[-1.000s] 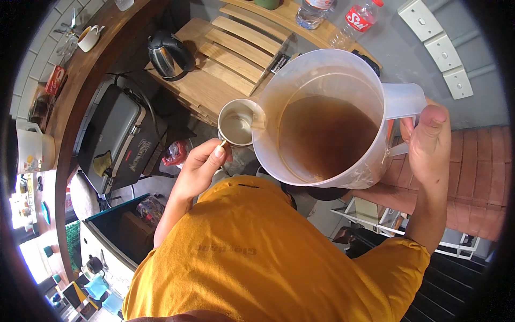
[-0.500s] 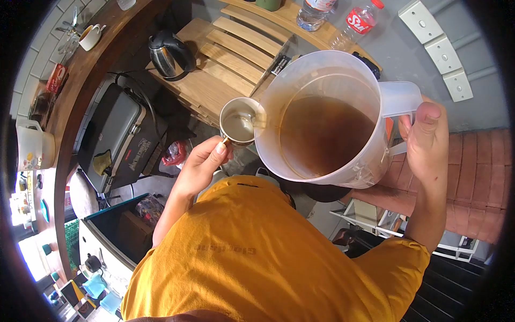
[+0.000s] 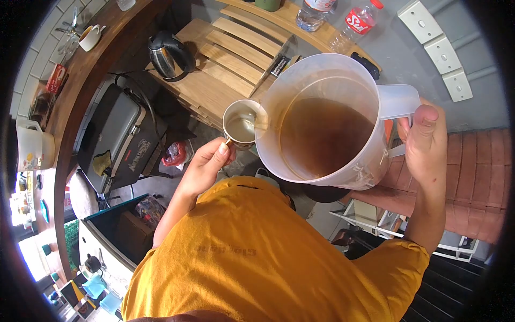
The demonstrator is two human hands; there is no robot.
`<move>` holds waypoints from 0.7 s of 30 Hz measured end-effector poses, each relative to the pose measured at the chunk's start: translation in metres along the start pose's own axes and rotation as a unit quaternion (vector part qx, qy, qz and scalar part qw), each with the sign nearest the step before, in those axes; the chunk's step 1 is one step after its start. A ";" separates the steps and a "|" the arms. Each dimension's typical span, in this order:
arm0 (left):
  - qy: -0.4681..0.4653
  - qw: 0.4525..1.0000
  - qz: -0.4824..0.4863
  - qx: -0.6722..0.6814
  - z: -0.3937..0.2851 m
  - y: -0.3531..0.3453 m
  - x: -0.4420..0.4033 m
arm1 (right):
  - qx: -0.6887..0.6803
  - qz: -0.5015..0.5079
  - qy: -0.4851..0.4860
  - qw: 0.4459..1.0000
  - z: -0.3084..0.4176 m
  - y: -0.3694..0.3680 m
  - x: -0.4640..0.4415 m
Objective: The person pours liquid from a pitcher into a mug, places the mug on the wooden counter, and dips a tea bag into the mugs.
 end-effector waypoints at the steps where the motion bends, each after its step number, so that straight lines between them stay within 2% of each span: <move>1: 0.001 1.000 0.001 0.000 0.001 -0.001 0.000 | 0.004 -0.005 0.002 1.000 0.001 0.001 0.000; 13: -0.020 0.999 0.019 0.028 0.006 -0.005 -0.006 | -0.012 0.011 -0.010 1.000 0.000 -0.003 0.002; 15: 0.003 0.998 0.024 0.063 0.010 -0.005 -0.006 | -0.012 0.015 -0.010 1.000 -0.001 -0.004 0.002; 21: -0.006 0.992 0.065 0.106 0.017 -0.008 -0.008 | -0.016 0.021 0.003 1.000 0.002 -0.008 0.001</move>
Point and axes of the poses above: each hand's wrist, its own x-axis away from the middle knuckle, its own y-axis out of the back of the hand, z = x × y, the point moved 9 cm from there along -x, towards the middle knuckle, and after that the axes turned 15 degrees about y, right-handed, at the moved point
